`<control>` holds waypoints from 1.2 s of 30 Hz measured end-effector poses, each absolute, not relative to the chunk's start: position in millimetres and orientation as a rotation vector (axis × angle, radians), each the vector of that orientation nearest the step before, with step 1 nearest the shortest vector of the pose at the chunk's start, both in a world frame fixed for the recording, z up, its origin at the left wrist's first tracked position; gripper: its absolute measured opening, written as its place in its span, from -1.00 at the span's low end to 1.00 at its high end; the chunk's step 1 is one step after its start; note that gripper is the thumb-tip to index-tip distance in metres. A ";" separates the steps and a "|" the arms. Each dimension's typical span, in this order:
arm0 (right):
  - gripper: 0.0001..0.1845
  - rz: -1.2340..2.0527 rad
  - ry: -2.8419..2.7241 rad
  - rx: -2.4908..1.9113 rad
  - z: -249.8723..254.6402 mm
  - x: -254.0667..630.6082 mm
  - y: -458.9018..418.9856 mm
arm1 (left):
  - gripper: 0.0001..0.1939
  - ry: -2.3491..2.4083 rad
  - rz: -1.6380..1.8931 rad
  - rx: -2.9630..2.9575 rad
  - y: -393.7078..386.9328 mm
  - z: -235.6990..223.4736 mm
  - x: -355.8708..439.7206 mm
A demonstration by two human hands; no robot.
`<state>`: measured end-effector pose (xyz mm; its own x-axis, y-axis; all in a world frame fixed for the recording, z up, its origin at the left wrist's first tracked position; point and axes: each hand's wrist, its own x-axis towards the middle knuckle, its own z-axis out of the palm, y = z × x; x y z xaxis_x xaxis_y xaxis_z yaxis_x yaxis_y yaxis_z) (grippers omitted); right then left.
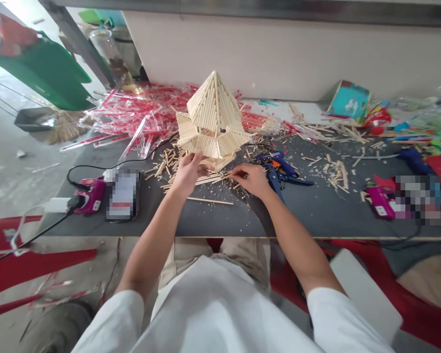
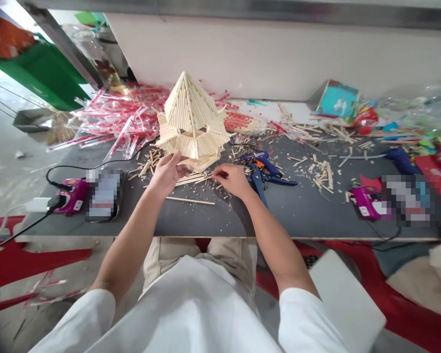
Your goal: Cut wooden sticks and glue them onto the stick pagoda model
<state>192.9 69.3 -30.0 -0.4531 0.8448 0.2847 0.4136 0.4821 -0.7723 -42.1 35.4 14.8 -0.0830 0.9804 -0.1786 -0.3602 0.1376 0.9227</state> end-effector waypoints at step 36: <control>-0.83 0.580 -2.297 -1.038 -45.1 186.4 68.2 | -0.84 1.515 0.564 2.410 23.6 -21.2 -78.9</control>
